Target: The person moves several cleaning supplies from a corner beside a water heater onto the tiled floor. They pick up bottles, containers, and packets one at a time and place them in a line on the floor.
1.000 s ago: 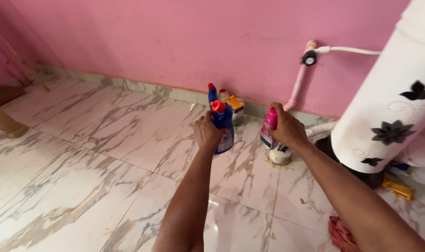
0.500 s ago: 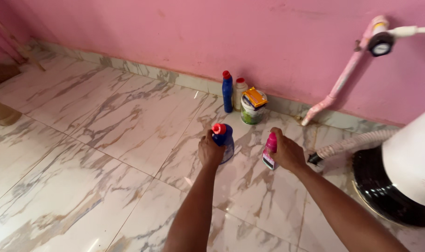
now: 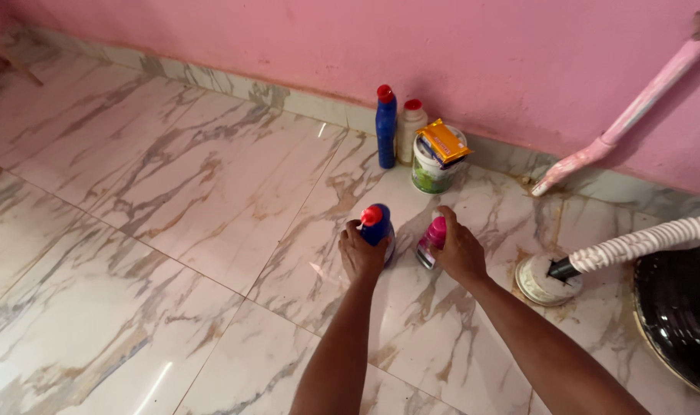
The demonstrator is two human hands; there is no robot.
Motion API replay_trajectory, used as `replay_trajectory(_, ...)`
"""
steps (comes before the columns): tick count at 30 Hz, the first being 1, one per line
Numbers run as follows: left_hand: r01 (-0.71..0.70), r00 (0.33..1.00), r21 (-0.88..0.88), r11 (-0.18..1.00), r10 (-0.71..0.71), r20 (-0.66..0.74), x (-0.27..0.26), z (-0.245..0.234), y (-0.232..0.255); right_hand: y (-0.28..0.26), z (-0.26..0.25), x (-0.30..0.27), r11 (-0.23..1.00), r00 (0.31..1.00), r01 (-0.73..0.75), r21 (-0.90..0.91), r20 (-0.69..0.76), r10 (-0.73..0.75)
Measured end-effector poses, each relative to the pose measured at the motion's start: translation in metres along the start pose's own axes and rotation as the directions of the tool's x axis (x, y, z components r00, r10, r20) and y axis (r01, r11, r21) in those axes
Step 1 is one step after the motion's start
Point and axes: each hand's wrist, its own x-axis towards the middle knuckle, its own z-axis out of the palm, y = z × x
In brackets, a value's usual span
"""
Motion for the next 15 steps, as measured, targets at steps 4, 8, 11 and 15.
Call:
replay_trajectory(4,-0.029,0.999,-0.07,0.997,0.03,0.016,0.004,0.012,-0.006,0.01,0.023,0.01,0.994,0.993,0.074,0.082,-0.094,-0.066)
replay_trajectory(8,-0.041,0.994,-0.137,0.99,0.055,0.094,-0.004,0.017,-0.023,0.028,0.05,0.004,0.938,0.985,0.064,0.34,-0.173,-0.005)
replay_trajectory(11,-0.036,0.994,-0.164,0.986,0.052,0.097,-0.016,0.019,-0.047,0.047,0.069,-0.012,0.921,0.984,0.037,0.387,-0.176,0.034)
replay_trajectory(15,0.08,0.993,-0.174,0.982,-0.063,0.104,-0.027,0.033,-0.079,0.069,0.099,-0.029,0.898,0.983,0.045,0.438,-0.179,0.038)
